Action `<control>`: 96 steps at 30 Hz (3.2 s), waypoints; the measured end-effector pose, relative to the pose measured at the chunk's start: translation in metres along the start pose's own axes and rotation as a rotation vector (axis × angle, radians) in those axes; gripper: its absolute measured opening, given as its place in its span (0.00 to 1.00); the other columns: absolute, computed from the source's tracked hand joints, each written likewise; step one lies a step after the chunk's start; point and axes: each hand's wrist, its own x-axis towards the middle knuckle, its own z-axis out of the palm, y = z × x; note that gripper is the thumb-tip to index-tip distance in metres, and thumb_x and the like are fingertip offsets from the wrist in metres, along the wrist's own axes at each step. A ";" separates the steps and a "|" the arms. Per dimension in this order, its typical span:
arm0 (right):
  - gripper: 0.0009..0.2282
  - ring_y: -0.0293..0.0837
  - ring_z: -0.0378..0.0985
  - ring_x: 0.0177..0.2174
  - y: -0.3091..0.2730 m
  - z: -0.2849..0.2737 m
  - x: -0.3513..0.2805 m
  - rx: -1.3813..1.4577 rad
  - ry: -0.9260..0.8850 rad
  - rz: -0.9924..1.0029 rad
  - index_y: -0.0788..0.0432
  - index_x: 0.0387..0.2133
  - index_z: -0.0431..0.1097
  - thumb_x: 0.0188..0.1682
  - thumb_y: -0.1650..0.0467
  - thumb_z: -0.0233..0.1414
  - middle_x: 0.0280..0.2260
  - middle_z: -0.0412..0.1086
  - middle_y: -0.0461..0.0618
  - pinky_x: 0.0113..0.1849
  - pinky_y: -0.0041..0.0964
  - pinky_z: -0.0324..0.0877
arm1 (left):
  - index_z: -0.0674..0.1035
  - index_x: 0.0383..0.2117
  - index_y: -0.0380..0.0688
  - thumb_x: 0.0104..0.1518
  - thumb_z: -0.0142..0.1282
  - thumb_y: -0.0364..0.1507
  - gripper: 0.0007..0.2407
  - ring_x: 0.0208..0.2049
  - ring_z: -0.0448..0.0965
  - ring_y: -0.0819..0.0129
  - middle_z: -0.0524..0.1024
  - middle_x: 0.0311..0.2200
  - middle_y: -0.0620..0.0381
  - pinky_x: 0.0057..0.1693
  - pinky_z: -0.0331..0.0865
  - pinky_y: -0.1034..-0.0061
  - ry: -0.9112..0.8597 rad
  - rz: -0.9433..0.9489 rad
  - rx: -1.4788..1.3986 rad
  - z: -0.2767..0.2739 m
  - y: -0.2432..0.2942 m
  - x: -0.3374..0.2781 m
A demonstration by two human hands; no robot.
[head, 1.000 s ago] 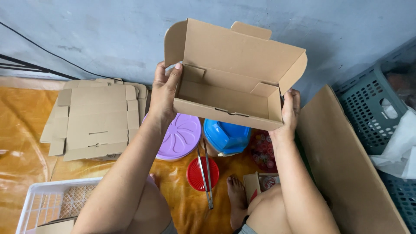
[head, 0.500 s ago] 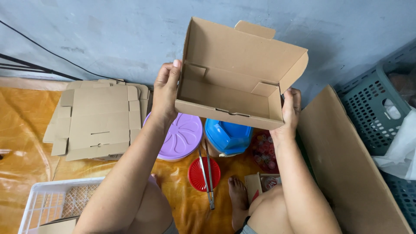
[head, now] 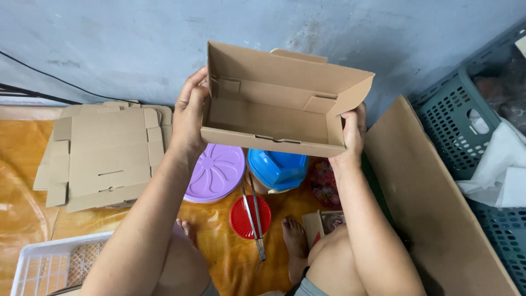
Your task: The person is seen filling plastic bags with snacks using tongs and then assembling cardboard boxes by folding them.
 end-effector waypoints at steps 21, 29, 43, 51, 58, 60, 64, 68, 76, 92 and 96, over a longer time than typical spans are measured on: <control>0.10 0.38 0.75 0.28 -0.008 0.006 -0.009 0.041 -0.078 0.037 0.53 0.40 0.67 0.56 0.61 0.49 0.29 0.71 0.49 0.33 0.30 0.71 | 0.79 0.44 0.52 0.62 0.53 0.40 0.11 0.35 0.78 0.70 0.77 0.32 0.56 0.43 0.76 0.76 0.070 -0.117 -0.010 0.000 0.007 0.000; 0.09 0.37 0.74 0.31 -0.005 0.005 -0.006 0.033 -0.051 0.061 0.54 0.40 0.69 0.53 0.63 0.54 0.31 0.70 0.47 0.36 0.31 0.70 | 0.78 0.43 0.50 0.59 0.55 0.36 0.10 0.34 0.78 0.72 0.77 0.34 0.57 0.41 0.76 0.78 0.058 -0.094 -0.027 -0.005 0.002 0.006; 0.20 0.40 0.75 0.36 -0.020 0.004 -0.004 -0.196 -0.147 0.260 0.50 0.57 0.70 0.49 0.68 0.55 0.38 0.67 0.47 0.39 0.32 0.79 | 0.76 0.49 0.43 0.56 0.54 0.26 0.14 0.40 0.78 0.72 0.72 0.41 0.58 0.43 0.79 0.78 0.051 0.056 -0.056 -0.020 -0.013 0.018; 0.19 0.41 0.76 0.35 -0.016 -0.007 0.004 -0.212 -0.129 0.245 0.48 0.56 0.72 0.49 0.70 0.55 0.38 0.66 0.49 0.36 0.33 0.81 | 0.75 0.55 0.42 0.54 0.51 0.31 0.20 0.40 0.78 0.70 0.75 0.45 0.56 0.42 0.77 0.78 -0.022 -0.124 -0.018 -0.004 0.008 0.005; 0.18 0.41 0.78 0.34 -0.007 -0.016 0.012 -0.223 -0.116 0.244 0.47 0.54 0.73 0.49 0.70 0.54 0.38 0.69 0.51 0.34 0.33 0.82 | 0.76 0.50 0.40 0.64 0.53 0.31 0.12 0.31 0.82 0.65 0.75 0.33 0.52 0.35 0.83 0.71 -0.087 -0.183 0.119 -0.018 -0.018 0.013; 0.18 0.41 0.78 0.34 -0.008 -0.016 0.012 -0.217 -0.114 0.254 0.47 0.54 0.73 0.48 0.70 0.54 0.38 0.69 0.51 0.34 0.33 0.82 | 0.75 0.49 0.39 0.65 0.52 0.30 0.11 0.30 0.82 0.65 0.74 0.33 0.53 0.34 0.83 0.71 -0.094 -0.176 0.126 -0.017 -0.017 0.013; 0.21 0.42 0.78 0.39 -0.013 -0.015 0.014 -0.072 -0.134 0.360 0.49 0.58 0.69 0.50 0.67 0.55 0.42 0.72 0.49 0.41 0.37 0.81 | 0.75 0.49 0.40 0.64 0.52 0.31 0.11 0.31 0.81 0.65 0.73 0.32 0.53 0.35 0.83 0.71 -0.067 -0.212 0.117 -0.018 -0.013 0.016; 0.22 0.44 0.78 0.43 -0.026 0.004 0.003 0.066 -0.131 0.429 0.49 0.58 0.69 0.51 0.57 0.53 0.45 0.71 0.47 0.46 0.43 0.79 | 0.75 0.47 0.42 0.64 0.53 0.32 0.10 0.30 0.82 0.65 0.75 0.31 0.52 0.34 0.83 0.71 0.016 -0.223 0.068 -0.021 -0.014 0.020; 0.33 0.66 0.60 0.62 -0.022 0.001 -0.006 -0.247 -0.544 0.111 0.55 0.71 0.40 0.59 0.54 0.47 0.65 0.49 0.70 0.58 0.70 0.62 | 0.77 0.46 0.45 0.58 0.58 0.34 0.13 0.31 0.83 0.62 0.77 0.31 0.50 0.35 0.83 0.68 0.202 -0.282 0.071 -0.031 -0.027 0.029; 0.32 0.68 0.60 0.61 -0.006 -0.004 -0.008 -0.552 -0.511 0.129 0.55 0.71 0.40 0.60 0.61 0.49 0.61 0.53 0.73 0.55 0.68 0.64 | 0.67 0.65 0.41 0.60 0.49 0.53 0.33 0.65 0.68 0.48 0.70 0.62 0.44 0.66 0.67 0.53 0.092 -0.417 0.143 -0.025 -0.023 0.019; 0.34 0.75 0.42 0.66 -0.008 -0.001 -0.008 -0.539 -0.454 0.249 0.58 0.71 0.40 0.59 0.55 0.46 0.67 0.39 0.77 0.57 0.77 0.50 | 0.60 0.69 0.41 0.60 0.40 0.57 0.38 0.70 0.57 0.43 0.58 0.68 0.37 0.71 0.58 0.53 0.063 -0.438 0.242 -0.023 -0.032 0.018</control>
